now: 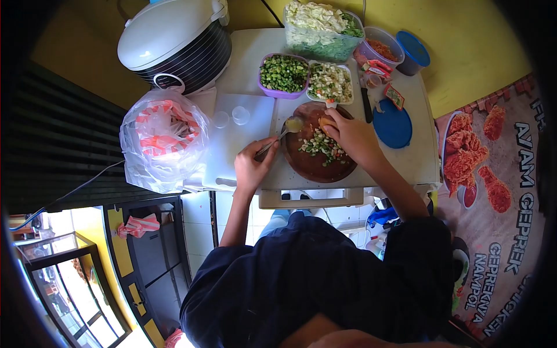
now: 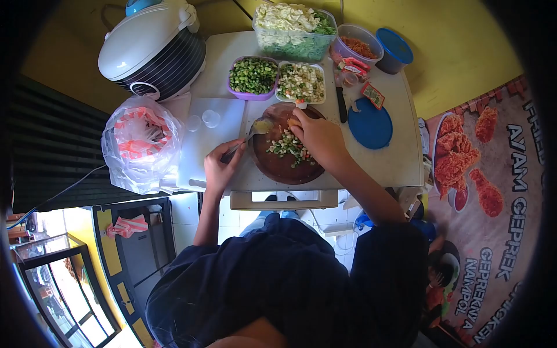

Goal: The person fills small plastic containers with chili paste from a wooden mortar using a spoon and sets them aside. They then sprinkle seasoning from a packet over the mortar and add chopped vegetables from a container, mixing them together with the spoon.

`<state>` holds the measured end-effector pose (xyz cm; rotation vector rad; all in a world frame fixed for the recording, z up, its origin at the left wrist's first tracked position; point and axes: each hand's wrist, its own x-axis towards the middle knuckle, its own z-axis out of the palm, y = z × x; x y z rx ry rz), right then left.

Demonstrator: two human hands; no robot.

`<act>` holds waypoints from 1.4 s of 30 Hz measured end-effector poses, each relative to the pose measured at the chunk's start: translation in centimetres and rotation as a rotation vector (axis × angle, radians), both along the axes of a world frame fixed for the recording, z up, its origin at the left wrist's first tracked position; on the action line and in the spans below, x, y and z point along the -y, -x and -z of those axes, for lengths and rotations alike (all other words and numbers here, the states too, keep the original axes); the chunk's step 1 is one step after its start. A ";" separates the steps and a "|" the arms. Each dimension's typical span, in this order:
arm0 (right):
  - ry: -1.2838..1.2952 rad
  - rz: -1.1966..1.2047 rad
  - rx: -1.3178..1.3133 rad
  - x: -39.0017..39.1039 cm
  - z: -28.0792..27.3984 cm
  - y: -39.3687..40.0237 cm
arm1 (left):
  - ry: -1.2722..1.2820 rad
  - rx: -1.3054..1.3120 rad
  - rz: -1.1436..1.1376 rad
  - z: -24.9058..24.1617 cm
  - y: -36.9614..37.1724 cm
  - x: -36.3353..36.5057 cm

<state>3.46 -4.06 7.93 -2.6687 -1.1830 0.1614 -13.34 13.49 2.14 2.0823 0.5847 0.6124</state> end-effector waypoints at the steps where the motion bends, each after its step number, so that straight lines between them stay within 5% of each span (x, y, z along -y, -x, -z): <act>1: 0.009 0.023 -0.005 -0.1 0.0 0.0 | 0.009 0.016 0.005 0.1 -0.1 0.0; 19: -0.065 0.001 0.226 -0.7 1.4 1.5 | 0.047 0.025 -0.009 0.5 0.1 0.0; 22: -0.026 0.013 0.096 -0.4 1.1 0.4 | -0.022 -0.185 -0.017 -0.6 0.1 0.0; 28: -0.055 -0.124 0.069 -0.2 0.8 -1.0 | -0.124 -0.152 -0.034 -0.9 -0.8 0.2; 32: -0.016 -0.245 -0.195 -0.4 0.2 -3.7 | -0.188 -0.103 0.000 0.5 -1.5 -0.5; 42: 0.072 -0.226 -0.136 -0.5 -0.1 -1.7 | -0.055 -0.095 0.024 0.8 -0.8 -0.5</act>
